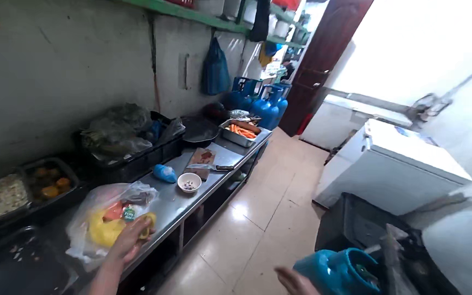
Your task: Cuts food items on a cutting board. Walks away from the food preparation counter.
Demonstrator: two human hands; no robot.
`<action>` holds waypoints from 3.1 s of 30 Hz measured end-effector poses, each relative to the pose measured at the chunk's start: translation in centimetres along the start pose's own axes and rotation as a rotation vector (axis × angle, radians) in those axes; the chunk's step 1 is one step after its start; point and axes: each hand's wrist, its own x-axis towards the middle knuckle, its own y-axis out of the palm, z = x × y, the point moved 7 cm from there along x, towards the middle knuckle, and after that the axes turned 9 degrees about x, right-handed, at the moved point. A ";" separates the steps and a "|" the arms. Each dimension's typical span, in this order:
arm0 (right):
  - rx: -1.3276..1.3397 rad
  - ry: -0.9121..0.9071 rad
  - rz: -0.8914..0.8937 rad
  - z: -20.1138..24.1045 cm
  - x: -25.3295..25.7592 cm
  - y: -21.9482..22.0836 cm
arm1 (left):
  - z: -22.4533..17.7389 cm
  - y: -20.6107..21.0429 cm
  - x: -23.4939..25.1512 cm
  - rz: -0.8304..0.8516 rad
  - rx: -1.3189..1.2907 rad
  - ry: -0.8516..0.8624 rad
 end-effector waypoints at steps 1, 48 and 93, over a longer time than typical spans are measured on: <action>-0.077 -0.056 0.041 2.0 5.4 -1.9 | -0.8 1.2 1.5 -0.015 0.050 0.003; -0.666 -0.281 0.816 16.2 56.1 -2.6 | -3.5 22.4 42.0 -0.600 1.040 -0.627; -0.522 -0.284 0.925 17.1 54.9 -0.8 | -1.8 22.1 39.7 -0.599 0.957 -0.567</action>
